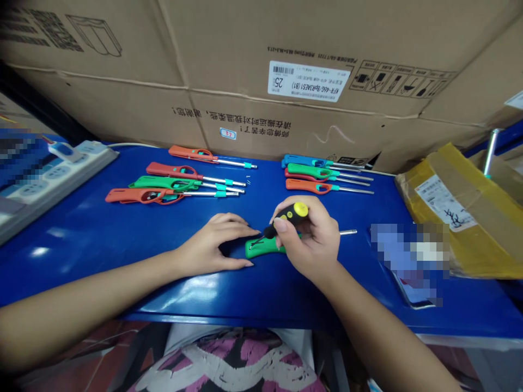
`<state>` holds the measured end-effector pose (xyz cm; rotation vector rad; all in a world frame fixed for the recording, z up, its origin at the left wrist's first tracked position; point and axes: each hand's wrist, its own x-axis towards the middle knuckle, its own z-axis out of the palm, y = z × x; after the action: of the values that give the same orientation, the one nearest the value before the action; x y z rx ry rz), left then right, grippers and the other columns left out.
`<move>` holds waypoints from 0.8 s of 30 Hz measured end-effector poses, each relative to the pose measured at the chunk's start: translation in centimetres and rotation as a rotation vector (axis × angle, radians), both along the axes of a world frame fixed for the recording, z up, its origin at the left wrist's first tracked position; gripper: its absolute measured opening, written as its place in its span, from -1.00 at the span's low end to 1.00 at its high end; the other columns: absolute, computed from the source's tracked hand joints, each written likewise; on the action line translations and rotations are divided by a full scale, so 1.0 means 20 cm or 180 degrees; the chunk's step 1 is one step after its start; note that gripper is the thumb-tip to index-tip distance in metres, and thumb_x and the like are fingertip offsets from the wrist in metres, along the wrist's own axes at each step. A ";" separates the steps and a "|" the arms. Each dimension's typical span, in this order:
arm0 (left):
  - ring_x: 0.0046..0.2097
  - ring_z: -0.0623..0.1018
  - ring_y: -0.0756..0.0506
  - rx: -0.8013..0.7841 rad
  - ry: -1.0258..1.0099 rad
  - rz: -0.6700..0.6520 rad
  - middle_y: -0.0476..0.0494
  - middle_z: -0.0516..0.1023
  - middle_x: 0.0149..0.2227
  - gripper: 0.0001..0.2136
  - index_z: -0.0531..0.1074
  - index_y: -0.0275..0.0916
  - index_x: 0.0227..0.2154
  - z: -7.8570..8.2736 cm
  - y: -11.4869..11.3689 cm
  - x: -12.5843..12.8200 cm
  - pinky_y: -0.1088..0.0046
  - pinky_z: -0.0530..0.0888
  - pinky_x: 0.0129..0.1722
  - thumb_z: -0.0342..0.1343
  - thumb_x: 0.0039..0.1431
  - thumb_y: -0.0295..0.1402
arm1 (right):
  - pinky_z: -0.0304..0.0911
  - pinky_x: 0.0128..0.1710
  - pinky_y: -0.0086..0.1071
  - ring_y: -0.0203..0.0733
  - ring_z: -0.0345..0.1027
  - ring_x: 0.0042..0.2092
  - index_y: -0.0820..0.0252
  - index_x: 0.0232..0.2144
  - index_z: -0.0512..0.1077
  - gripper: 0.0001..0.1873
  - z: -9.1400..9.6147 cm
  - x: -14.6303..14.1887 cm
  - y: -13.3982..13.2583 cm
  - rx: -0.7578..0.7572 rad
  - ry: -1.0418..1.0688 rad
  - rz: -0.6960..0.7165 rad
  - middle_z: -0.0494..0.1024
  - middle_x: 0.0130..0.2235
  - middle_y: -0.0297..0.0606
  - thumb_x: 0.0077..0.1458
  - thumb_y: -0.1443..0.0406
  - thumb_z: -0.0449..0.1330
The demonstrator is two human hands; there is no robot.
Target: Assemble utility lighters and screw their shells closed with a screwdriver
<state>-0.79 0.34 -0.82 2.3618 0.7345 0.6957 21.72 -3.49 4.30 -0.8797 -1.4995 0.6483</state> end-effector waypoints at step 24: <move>0.02 0.51 -0.18 0.0004 0.0172 -0.0170 -0.13 0.65 -0.05 -0.65 0.52 -0.12 0.06 -0.01 -0.01 0.00 0.25 0.31 0.05 0.28 0.26 -0.15 | 0.52 -0.40 -0.23 -0.11 0.55 -0.36 -0.11 0.17 0.41 -0.48 -0.07 0.01 -0.01 0.0064 -0.0763 -0.0019 0.64 -0.20 -0.25 0.18 0.26 0.34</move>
<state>-0.77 0.21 -1.03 2.4005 0.6914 0.6123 21.87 -3.73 2.90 -0.9722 -1.7133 0.5365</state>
